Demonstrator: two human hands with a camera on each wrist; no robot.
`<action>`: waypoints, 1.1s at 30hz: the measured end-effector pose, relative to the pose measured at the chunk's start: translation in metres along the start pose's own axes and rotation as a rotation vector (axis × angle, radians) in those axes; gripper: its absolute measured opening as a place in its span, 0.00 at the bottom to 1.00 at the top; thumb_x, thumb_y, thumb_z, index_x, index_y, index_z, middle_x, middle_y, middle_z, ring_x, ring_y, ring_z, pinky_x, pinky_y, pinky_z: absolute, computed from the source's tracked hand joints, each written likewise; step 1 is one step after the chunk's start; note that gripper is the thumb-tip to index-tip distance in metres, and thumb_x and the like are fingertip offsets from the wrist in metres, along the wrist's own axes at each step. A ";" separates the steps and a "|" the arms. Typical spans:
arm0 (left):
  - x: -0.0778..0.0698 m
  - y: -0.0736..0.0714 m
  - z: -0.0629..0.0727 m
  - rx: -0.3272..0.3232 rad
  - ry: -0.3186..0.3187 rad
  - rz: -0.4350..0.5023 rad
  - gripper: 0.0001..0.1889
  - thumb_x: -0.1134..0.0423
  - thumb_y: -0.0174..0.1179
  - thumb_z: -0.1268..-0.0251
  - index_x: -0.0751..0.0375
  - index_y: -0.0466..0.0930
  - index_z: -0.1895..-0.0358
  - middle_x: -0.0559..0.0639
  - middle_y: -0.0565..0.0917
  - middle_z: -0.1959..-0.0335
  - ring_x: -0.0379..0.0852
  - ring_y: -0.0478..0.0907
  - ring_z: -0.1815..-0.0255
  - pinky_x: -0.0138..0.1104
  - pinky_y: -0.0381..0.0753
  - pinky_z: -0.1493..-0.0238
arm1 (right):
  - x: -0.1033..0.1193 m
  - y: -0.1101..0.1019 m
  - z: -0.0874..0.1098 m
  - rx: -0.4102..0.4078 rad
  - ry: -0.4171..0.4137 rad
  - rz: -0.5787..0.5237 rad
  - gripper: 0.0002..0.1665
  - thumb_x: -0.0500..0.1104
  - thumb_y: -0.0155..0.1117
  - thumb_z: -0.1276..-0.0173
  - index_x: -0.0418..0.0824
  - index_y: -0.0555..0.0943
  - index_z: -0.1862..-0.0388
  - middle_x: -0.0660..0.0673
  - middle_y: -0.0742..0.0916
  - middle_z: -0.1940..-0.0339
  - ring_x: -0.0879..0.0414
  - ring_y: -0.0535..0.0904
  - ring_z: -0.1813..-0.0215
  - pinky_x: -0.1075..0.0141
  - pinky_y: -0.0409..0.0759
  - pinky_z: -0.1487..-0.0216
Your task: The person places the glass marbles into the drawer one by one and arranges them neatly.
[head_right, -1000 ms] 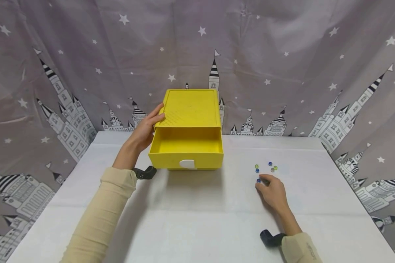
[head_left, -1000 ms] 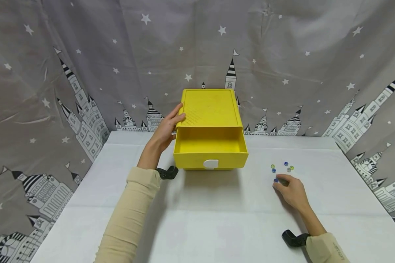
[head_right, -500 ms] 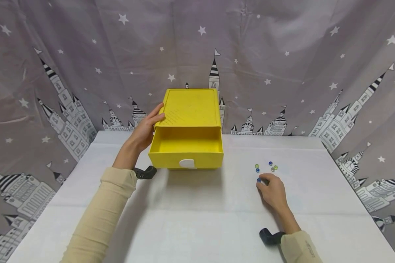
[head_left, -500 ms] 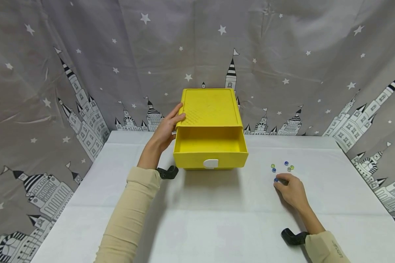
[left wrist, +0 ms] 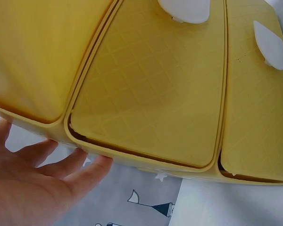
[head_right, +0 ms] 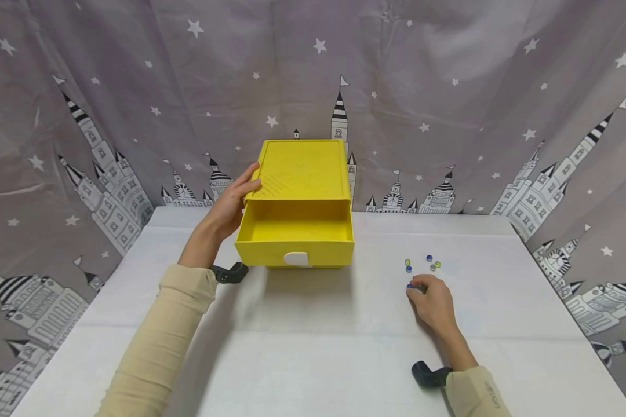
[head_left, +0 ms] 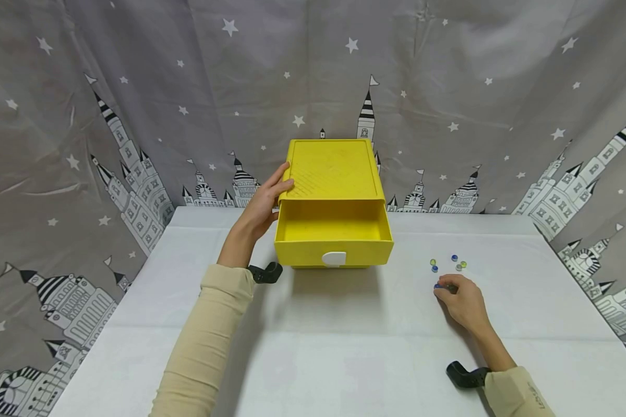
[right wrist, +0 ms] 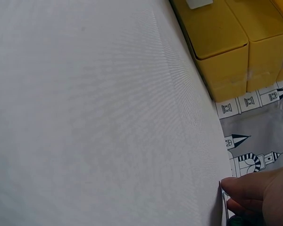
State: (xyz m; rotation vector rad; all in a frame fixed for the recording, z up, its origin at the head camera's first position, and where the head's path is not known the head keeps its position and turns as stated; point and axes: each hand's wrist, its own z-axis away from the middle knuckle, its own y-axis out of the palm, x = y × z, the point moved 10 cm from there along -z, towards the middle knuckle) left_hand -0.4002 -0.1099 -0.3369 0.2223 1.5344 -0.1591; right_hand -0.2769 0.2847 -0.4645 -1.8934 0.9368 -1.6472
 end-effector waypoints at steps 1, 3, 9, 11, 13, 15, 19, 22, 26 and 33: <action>0.000 0.000 0.000 0.000 0.000 0.001 0.33 0.51 0.51 0.25 0.31 0.50 0.21 0.43 0.50 0.20 0.53 0.62 0.29 0.54 0.65 0.34 | 0.000 0.000 0.000 -0.001 0.000 0.000 0.15 0.31 0.64 0.36 0.23 0.80 0.53 0.26 0.83 0.51 0.35 0.78 0.50 0.43 0.74 0.49; 0.001 0.000 -0.001 0.002 0.000 0.003 0.33 0.51 0.51 0.25 0.32 0.49 0.21 0.43 0.50 0.20 0.53 0.63 0.29 0.55 0.64 0.34 | 0.000 -0.001 0.000 -0.004 0.002 -0.001 0.15 0.31 0.64 0.36 0.23 0.80 0.53 0.26 0.83 0.52 0.35 0.78 0.51 0.43 0.74 0.49; 0.001 0.000 -0.001 0.005 0.005 0.005 0.33 0.51 0.51 0.25 0.32 0.49 0.21 0.43 0.49 0.20 0.53 0.63 0.31 0.55 0.65 0.35 | -0.002 -0.001 0.000 -0.009 0.009 0.001 0.15 0.32 0.64 0.35 0.23 0.80 0.52 0.27 0.83 0.53 0.35 0.78 0.51 0.43 0.74 0.49; 0.000 0.000 -0.001 0.004 0.006 0.003 0.33 0.51 0.51 0.25 0.31 0.49 0.21 0.43 0.49 0.20 0.53 0.64 0.31 0.55 0.65 0.35 | -0.002 -0.001 -0.001 -0.013 0.002 0.000 0.15 0.32 0.65 0.36 0.23 0.80 0.52 0.27 0.83 0.53 0.35 0.78 0.51 0.43 0.74 0.50; 0.001 0.000 -0.001 -0.001 0.004 0.004 0.33 0.51 0.51 0.25 0.31 0.50 0.21 0.43 0.49 0.20 0.53 0.63 0.30 0.55 0.64 0.35 | -0.001 -0.001 -0.001 -0.016 -0.007 -0.001 0.14 0.32 0.65 0.36 0.24 0.81 0.53 0.28 0.84 0.54 0.36 0.78 0.53 0.44 0.74 0.51; 0.000 0.000 0.000 -0.007 0.003 0.008 0.33 0.50 0.51 0.25 0.31 0.50 0.21 0.43 0.49 0.20 0.53 0.63 0.30 0.55 0.64 0.34 | -0.001 -0.002 -0.002 -0.015 -0.007 0.001 0.14 0.32 0.65 0.36 0.24 0.81 0.54 0.28 0.84 0.55 0.37 0.79 0.54 0.45 0.75 0.52; 0.001 0.000 0.000 -0.013 0.005 0.018 0.33 0.51 0.51 0.25 0.31 0.51 0.21 0.42 0.49 0.20 0.53 0.62 0.30 0.56 0.62 0.33 | -0.004 -0.004 -0.004 0.004 0.010 0.009 0.14 0.34 0.65 0.36 0.25 0.82 0.55 0.29 0.84 0.56 0.38 0.79 0.55 0.48 0.75 0.54; 0.001 0.002 0.000 -0.005 0.006 0.021 0.33 0.51 0.52 0.25 0.31 0.50 0.22 0.42 0.49 0.20 0.53 0.62 0.30 0.55 0.62 0.33 | -0.007 -0.005 -0.005 0.019 0.027 0.015 0.14 0.35 0.65 0.35 0.25 0.82 0.55 0.29 0.84 0.57 0.39 0.78 0.56 0.49 0.74 0.55; 0.002 0.005 0.000 0.015 0.008 0.019 0.33 0.51 0.52 0.25 0.29 0.49 0.22 0.42 0.48 0.20 0.53 0.62 0.29 0.55 0.62 0.33 | -0.008 -0.007 -0.004 0.022 0.030 0.016 0.14 0.35 0.65 0.35 0.25 0.82 0.54 0.30 0.84 0.57 0.40 0.78 0.56 0.49 0.74 0.55; 0.001 0.003 0.001 0.025 -0.003 -0.006 0.34 0.49 0.52 0.25 0.25 0.47 0.23 0.39 0.44 0.20 0.54 0.59 0.27 0.56 0.61 0.33 | -0.005 -0.006 -0.004 0.012 0.037 -0.010 0.14 0.35 0.66 0.35 0.27 0.82 0.53 0.33 0.84 0.59 0.44 0.76 0.60 0.55 0.72 0.60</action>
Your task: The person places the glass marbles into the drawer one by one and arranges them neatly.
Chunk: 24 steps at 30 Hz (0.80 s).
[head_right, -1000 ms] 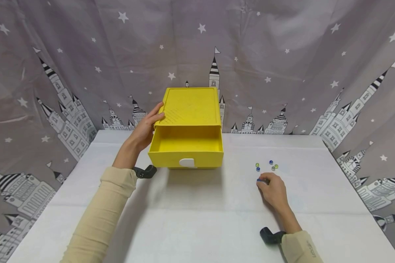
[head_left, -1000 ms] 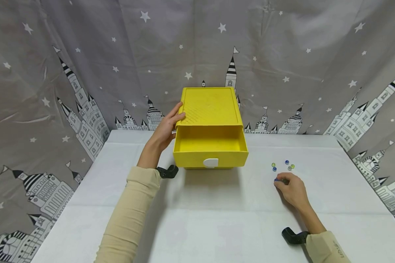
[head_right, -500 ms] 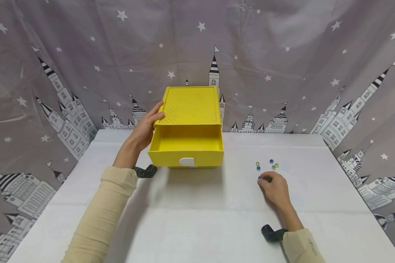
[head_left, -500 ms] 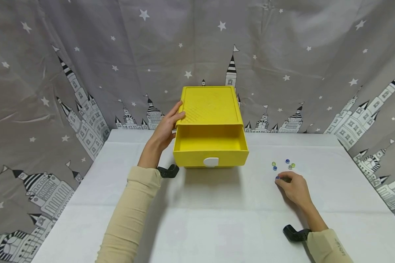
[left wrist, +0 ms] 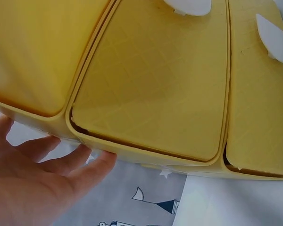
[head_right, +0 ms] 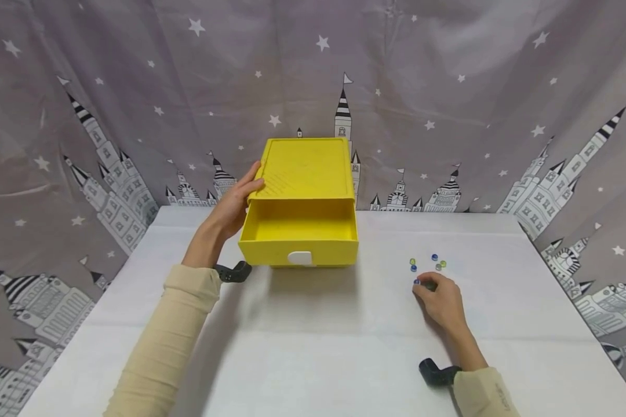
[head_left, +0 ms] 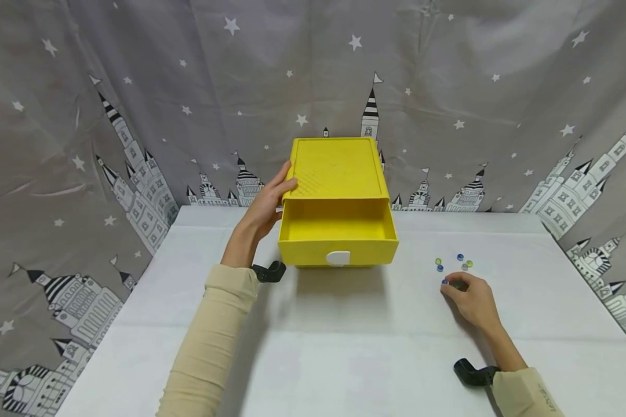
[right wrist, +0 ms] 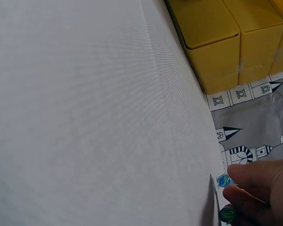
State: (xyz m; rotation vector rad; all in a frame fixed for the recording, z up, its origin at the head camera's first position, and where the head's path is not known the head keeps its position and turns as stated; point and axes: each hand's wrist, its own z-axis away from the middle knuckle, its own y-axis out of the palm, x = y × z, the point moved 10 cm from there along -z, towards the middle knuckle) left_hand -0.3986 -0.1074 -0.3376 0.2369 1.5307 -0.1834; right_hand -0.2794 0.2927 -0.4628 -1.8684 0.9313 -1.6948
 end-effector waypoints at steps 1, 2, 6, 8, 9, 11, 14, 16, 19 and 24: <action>0.000 0.000 0.000 -0.001 0.000 -0.001 0.34 0.49 0.52 0.25 0.25 0.47 0.23 0.38 0.44 0.20 0.54 0.59 0.27 0.56 0.61 0.33 | 0.001 -0.001 0.000 -0.005 -0.001 -0.008 0.14 0.35 0.66 0.35 0.27 0.82 0.53 0.32 0.84 0.58 0.43 0.76 0.59 0.53 0.74 0.58; -0.001 0.000 0.000 -0.003 0.002 0.000 0.34 0.49 0.52 0.25 0.25 0.47 0.23 0.38 0.44 0.20 0.54 0.59 0.27 0.56 0.61 0.33 | 0.002 -0.001 0.000 -0.008 0.001 -0.019 0.15 0.35 0.66 0.35 0.27 0.81 0.52 0.31 0.84 0.57 0.40 0.77 0.56 0.51 0.75 0.56; -0.002 -0.001 0.000 -0.013 0.010 0.002 0.34 0.49 0.52 0.25 0.26 0.47 0.22 0.38 0.45 0.20 0.54 0.59 0.28 0.56 0.61 0.33 | 0.005 -0.006 -0.002 -0.022 0.004 -0.064 0.15 0.35 0.65 0.34 0.27 0.81 0.51 0.25 0.82 0.49 0.28 0.74 0.43 0.39 0.70 0.42; -0.003 -0.001 0.000 -0.018 0.015 0.004 0.34 0.50 0.52 0.25 0.27 0.48 0.22 0.38 0.45 0.20 0.54 0.60 0.28 0.56 0.62 0.34 | 0.007 -0.008 -0.002 -0.029 0.010 -0.081 0.15 0.35 0.65 0.34 0.27 0.81 0.51 0.24 0.81 0.45 0.26 0.71 0.40 0.37 0.66 0.39; -0.003 -0.001 0.000 -0.021 0.016 0.004 0.33 0.50 0.52 0.25 0.27 0.48 0.22 0.39 0.46 0.20 0.54 0.60 0.28 0.55 0.63 0.34 | 0.008 -0.009 -0.002 -0.036 0.011 -0.087 0.15 0.35 0.65 0.34 0.27 0.81 0.51 0.24 0.80 0.44 0.26 0.71 0.39 0.38 0.66 0.38; -0.003 -0.001 0.000 -0.025 0.017 0.005 0.33 0.50 0.51 0.25 0.27 0.49 0.22 0.39 0.46 0.20 0.54 0.62 0.29 0.55 0.64 0.35 | 0.011 -0.012 -0.001 -0.057 0.006 -0.093 0.15 0.35 0.65 0.33 0.26 0.81 0.51 0.24 0.79 0.43 0.26 0.72 0.40 0.38 0.67 0.39; -0.003 -0.001 0.000 -0.030 0.018 0.002 0.33 0.50 0.51 0.25 0.27 0.49 0.22 0.40 0.47 0.20 0.53 0.62 0.29 0.54 0.65 0.35 | 0.018 -0.018 0.001 -0.116 -0.012 -0.085 0.14 0.35 0.65 0.34 0.26 0.81 0.52 0.24 0.80 0.45 0.28 0.75 0.44 0.40 0.71 0.43; -0.003 -0.001 0.001 -0.031 0.019 -0.004 0.33 0.50 0.51 0.25 0.27 0.49 0.22 0.40 0.47 0.20 0.53 0.61 0.29 0.54 0.65 0.35 | 0.022 -0.023 0.002 -0.165 -0.031 -0.073 0.14 0.34 0.65 0.34 0.26 0.82 0.53 0.25 0.82 0.48 0.30 0.78 0.49 0.45 0.75 0.48; -0.002 -0.002 0.001 -0.037 0.018 -0.009 0.33 0.50 0.51 0.25 0.27 0.49 0.22 0.40 0.47 0.20 0.53 0.61 0.28 0.54 0.65 0.35 | 0.028 -0.029 0.003 -0.225 -0.057 -0.077 0.12 0.34 0.66 0.35 0.27 0.83 0.56 0.28 0.85 0.54 0.36 0.81 0.56 0.62 0.78 0.56; -0.001 -0.003 0.002 -0.058 0.017 -0.039 0.32 0.49 0.51 0.25 0.27 0.49 0.22 0.41 0.49 0.20 0.53 0.63 0.29 0.54 0.66 0.35 | 0.036 -0.033 0.008 -0.249 -0.091 -0.104 0.10 0.33 0.67 0.36 0.28 0.84 0.58 0.34 0.87 0.63 0.56 0.80 0.64 0.81 0.71 0.66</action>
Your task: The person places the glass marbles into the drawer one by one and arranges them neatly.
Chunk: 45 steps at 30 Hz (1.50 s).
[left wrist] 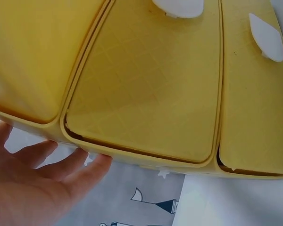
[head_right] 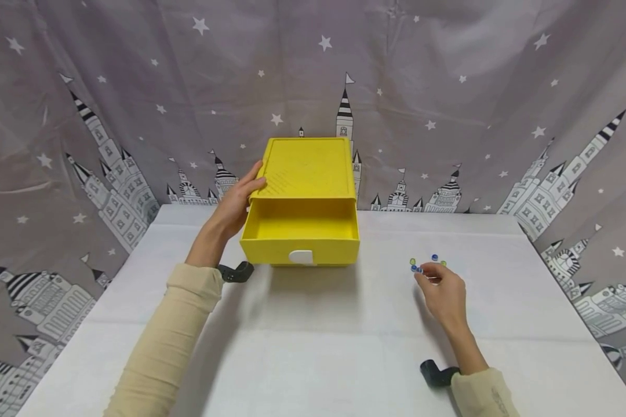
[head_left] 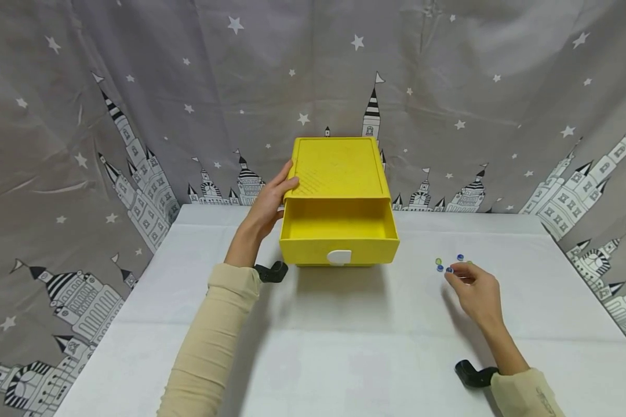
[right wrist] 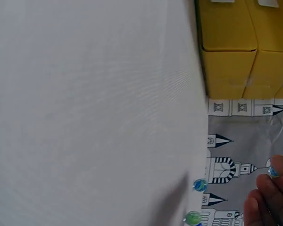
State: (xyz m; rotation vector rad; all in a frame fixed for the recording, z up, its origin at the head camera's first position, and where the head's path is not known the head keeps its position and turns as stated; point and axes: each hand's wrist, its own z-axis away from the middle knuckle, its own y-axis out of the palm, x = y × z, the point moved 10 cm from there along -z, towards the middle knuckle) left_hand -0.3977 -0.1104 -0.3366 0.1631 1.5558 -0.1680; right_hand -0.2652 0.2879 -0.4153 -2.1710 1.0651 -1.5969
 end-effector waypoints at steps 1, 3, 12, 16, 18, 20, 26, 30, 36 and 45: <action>0.000 0.000 0.000 -0.002 0.001 -0.009 0.32 0.49 0.50 0.24 0.27 0.49 0.22 0.41 0.49 0.20 0.53 0.63 0.29 0.54 0.66 0.35 | 0.002 -0.001 0.001 0.000 -0.005 -0.003 0.10 0.34 0.68 0.36 0.28 0.85 0.58 0.35 0.87 0.64 0.60 0.79 0.65 0.81 0.71 0.66; 0.000 0.000 0.000 -0.004 0.006 -0.024 0.32 0.49 0.50 0.24 0.28 0.49 0.22 0.42 0.49 0.20 0.53 0.63 0.29 0.54 0.66 0.35 | 0.007 -0.003 0.002 0.002 -0.013 -0.008 0.10 0.34 0.68 0.37 0.29 0.85 0.58 0.36 0.88 0.64 0.68 0.76 0.66 0.81 0.71 0.66; 0.003 0.001 0.002 0.002 0.004 -0.029 0.32 0.49 0.49 0.24 0.29 0.48 0.22 0.42 0.50 0.20 0.52 0.64 0.30 0.54 0.68 0.37 | 0.035 -0.009 0.007 0.027 -0.080 -0.026 0.11 0.34 0.70 0.37 0.29 0.85 0.58 0.37 0.88 0.65 0.73 0.76 0.66 0.81 0.73 0.65; 0.004 0.000 0.001 0.003 0.009 -0.031 0.32 0.49 0.49 0.24 0.29 0.49 0.22 0.43 0.50 0.20 0.51 0.64 0.29 0.53 0.69 0.37 | 0.045 -0.012 0.008 0.040 -0.104 -0.050 0.10 0.34 0.70 0.36 0.29 0.85 0.58 0.38 0.88 0.64 0.74 0.77 0.65 0.82 0.74 0.64; 0.004 0.000 0.001 0.002 0.014 -0.031 0.32 0.49 0.49 0.24 0.29 0.49 0.22 0.43 0.50 0.20 0.52 0.65 0.30 0.54 0.69 0.37 | 0.051 -0.013 0.008 0.048 -0.112 -0.062 0.10 0.35 0.70 0.36 0.30 0.85 0.58 0.38 0.88 0.64 0.74 0.77 0.64 0.81 0.74 0.64; 0.003 0.000 0.000 0.001 0.017 -0.033 0.32 0.49 0.49 0.24 0.29 0.49 0.22 0.43 0.50 0.20 0.52 0.65 0.31 0.53 0.69 0.37 | 0.056 -0.015 0.008 0.055 -0.119 -0.067 0.10 0.35 0.69 0.35 0.30 0.85 0.58 0.38 0.88 0.63 0.75 0.77 0.64 0.81 0.74 0.63; 0.001 0.000 0.001 0.004 0.030 -0.034 0.32 0.49 0.49 0.24 0.30 0.49 0.22 0.44 0.51 0.20 0.53 0.66 0.32 0.53 0.69 0.37 | 0.074 -0.019 0.008 0.070 -0.138 -0.080 0.11 0.37 0.68 0.33 0.31 0.85 0.56 0.41 0.88 0.63 0.74 0.79 0.63 0.80 0.75 0.62; 0.001 0.000 0.001 0.000 0.033 -0.033 0.32 0.50 0.49 0.24 0.31 0.49 0.22 0.44 0.51 0.20 0.53 0.67 0.32 0.53 0.69 0.37 | 0.085 -0.020 0.007 0.077 -0.145 -0.090 0.11 0.38 0.68 0.33 0.32 0.85 0.55 0.41 0.88 0.63 0.72 0.79 0.62 0.80 0.74 0.59; 0.000 0.000 0.001 -0.001 0.033 -0.039 0.32 0.50 0.48 0.24 0.31 0.49 0.21 0.43 0.50 0.20 0.52 0.66 0.31 0.53 0.69 0.37 | 0.107 -0.025 0.007 0.041 -0.228 -0.123 0.09 0.34 0.69 0.35 0.32 0.85 0.57 0.43 0.88 0.62 0.73 0.79 0.60 0.80 0.73 0.54; 0.000 -0.002 0.001 -0.011 0.023 -0.045 0.32 0.49 0.49 0.24 0.30 0.49 0.22 0.43 0.50 0.20 0.51 0.66 0.31 0.53 0.69 0.37 | 0.151 -0.027 0.000 0.027 -0.377 -0.168 0.10 0.27 0.70 0.40 0.31 0.85 0.58 0.42 0.87 0.61 0.70 0.79 0.58 0.80 0.74 0.52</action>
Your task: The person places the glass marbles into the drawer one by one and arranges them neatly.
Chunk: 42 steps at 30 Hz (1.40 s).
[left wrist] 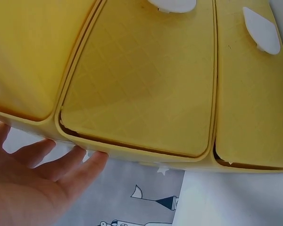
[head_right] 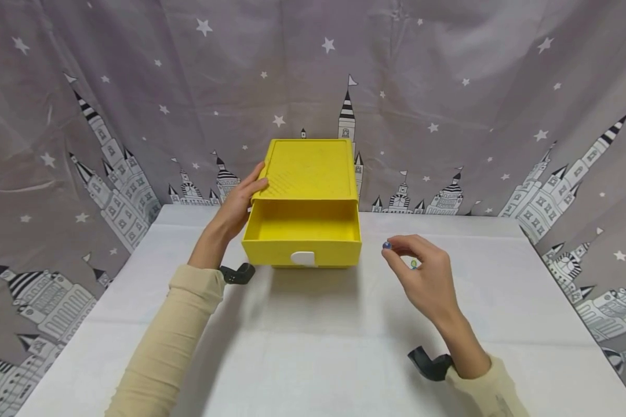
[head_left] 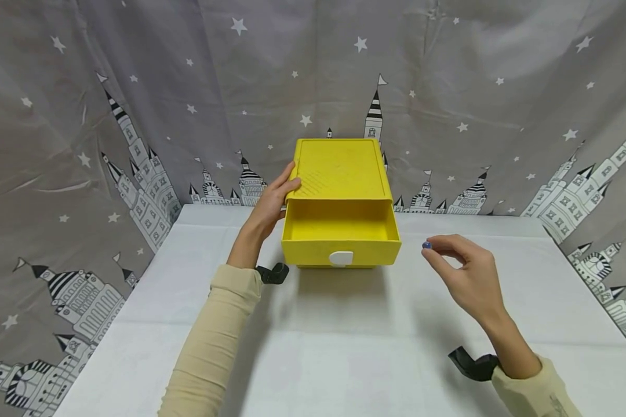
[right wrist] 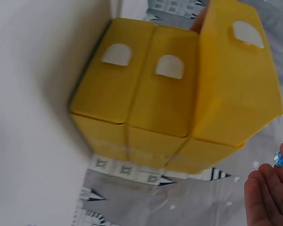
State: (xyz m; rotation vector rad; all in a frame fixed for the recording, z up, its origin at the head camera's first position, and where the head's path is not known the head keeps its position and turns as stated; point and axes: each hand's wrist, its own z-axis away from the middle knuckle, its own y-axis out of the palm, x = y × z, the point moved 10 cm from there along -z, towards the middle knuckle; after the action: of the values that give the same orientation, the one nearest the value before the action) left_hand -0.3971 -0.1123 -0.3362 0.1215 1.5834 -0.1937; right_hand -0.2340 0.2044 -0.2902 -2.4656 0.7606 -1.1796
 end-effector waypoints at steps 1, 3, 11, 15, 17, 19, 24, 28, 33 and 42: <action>0.000 0.000 0.000 -0.001 -0.001 -0.001 0.32 0.48 0.49 0.24 0.30 0.48 0.22 0.43 0.50 0.20 0.51 0.66 0.31 0.53 0.69 0.37 | 0.004 0.001 -0.003 0.000 -0.011 -0.003 0.10 0.27 0.70 0.40 0.31 0.85 0.58 0.42 0.87 0.61 0.69 0.79 0.58 0.80 0.74 0.51; 0.001 -0.001 0.001 -0.003 -0.002 -0.003 0.32 0.48 0.49 0.24 0.30 0.48 0.22 0.43 0.50 0.20 0.51 0.66 0.31 0.53 0.69 0.37 | 0.012 0.002 -0.008 -0.006 -0.035 -0.016 0.10 0.27 0.70 0.40 0.31 0.85 0.58 0.42 0.87 0.61 0.68 0.79 0.58 0.80 0.74 0.51; 0.002 -0.003 0.001 -0.016 0.001 -0.003 0.32 0.48 0.49 0.24 0.31 0.48 0.21 0.43 0.50 0.20 0.51 0.66 0.30 0.52 0.69 0.37 | 0.036 0.017 -0.028 0.000 -0.065 -0.076 0.10 0.30 0.70 0.37 0.31 0.86 0.56 0.41 0.87 0.59 0.57 0.81 0.56 0.78 0.74 0.49; 0.002 -0.003 0.001 -0.023 -0.001 0.005 0.32 0.49 0.49 0.24 0.31 0.49 0.22 0.43 0.51 0.20 0.51 0.67 0.31 0.52 0.70 0.37 | 0.046 0.031 -0.035 0.012 -0.064 -0.137 0.10 0.28 0.69 0.38 0.29 0.85 0.56 0.40 0.87 0.59 0.52 0.82 0.55 0.76 0.76 0.50; 0.002 -0.003 0.001 -0.028 -0.002 0.004 0.32 0.49 0.49 0.25 0.30 0.50 0.22 0.43 0.51 0.20 0.50 0.66 0.31 0.52 0.69 0.37 | 0.052 0.039 -0.038 0.020 -0.062 -0.170 0.10 0.29 0.69 0.38 0.29 0.85 0.56 0.40 0.87 0.59 0.52 0.83 0.55 0.74 0.77 0.50; 0.002 -0.003 0.001 -0.031 -0.001 0.007 0.32 0.49 0.50 0.25 0.31 0.50 0.22 0.43 0.51 0.21 0.51 0.66 0.31 0.53 0.69 0.37 | 0.058 0.048 -0.042 0.031 -0.059 -0.207 0.10 0.29 0.70 0.38 0.29 0.85 0.57 0.40 0.87 0.59 0.53 0.83 0.56 0.73 0.78 0.50; 0.002 0.000 0.001 -0.033 0.001 0.015 0.32 0.49 0.50 0.25 0.31 0.51 0.22 0.43 0.52 0.21 0.51 0.65 0.30 0.54 0.70 0.38 | 0.070 0.067 -0.050 0.059 -0.069 -0.269 0.10 0.31 0.70 0.38 0.30 0.85 0.57 0.42 0.87 0.60 0.54 0.83 0.57 0.68 0.79 0.50; 0.002 0.002 0.001 -0.038 0.002 0.013 0.32 0.48 0.51 0.25 0.30 0.51 0.22 0.43 0.52 0.21 0.51 0.65 0.30 0.54 0.70 0.38 | 0.076 0.073 -0.054 0.057 -0.090 -0.287 0.10 0.30 0.70 0.38 0.30 0.85 0.57 0.41 0.87 0.60 0.52 0.83 0.57 0.64 0.81 0.51; 0.001 0.003 0.000 -0.033 0.005 0.014 0.32 0.48 0.50 0.25 0.30 0.51 0.22 0.43 0.52 0.21 0.51 0.64 0.29 0.54 0.69 0.38 | 0.074 0.074 -0.056 0.051 -0.076 -0.278 0.10 0.30 0.70 0.38 0.30 0.86 0.57 0.41 0.87 0.61 0.51 0.83 0.58 0.62 0.81 0.51; 0.002 -0.001 0.001 -0.039 0.002 0.012 0.32 0.49 0.50 0.25 0.31 0.50 0.22 0.43 0.51 0.21 0.51 0.63 0.29 0.55 0.68 0.37 | 0.069 0.078 -0.054 0.073 -0.042 -0.285 0.10 0.31 0.70 0.38 0.30 0.85 0.57 0.41 0.87 0.60 0.51 0.83 0.57 0.66 0.80 0.51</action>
State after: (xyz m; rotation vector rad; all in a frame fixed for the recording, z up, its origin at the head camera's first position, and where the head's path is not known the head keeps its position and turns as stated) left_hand -0.3966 -0.1133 -0.3379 0.1004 1.5872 -0.1531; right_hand -0.2660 0.0984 -0.2513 -2.5882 0.3551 -1.2205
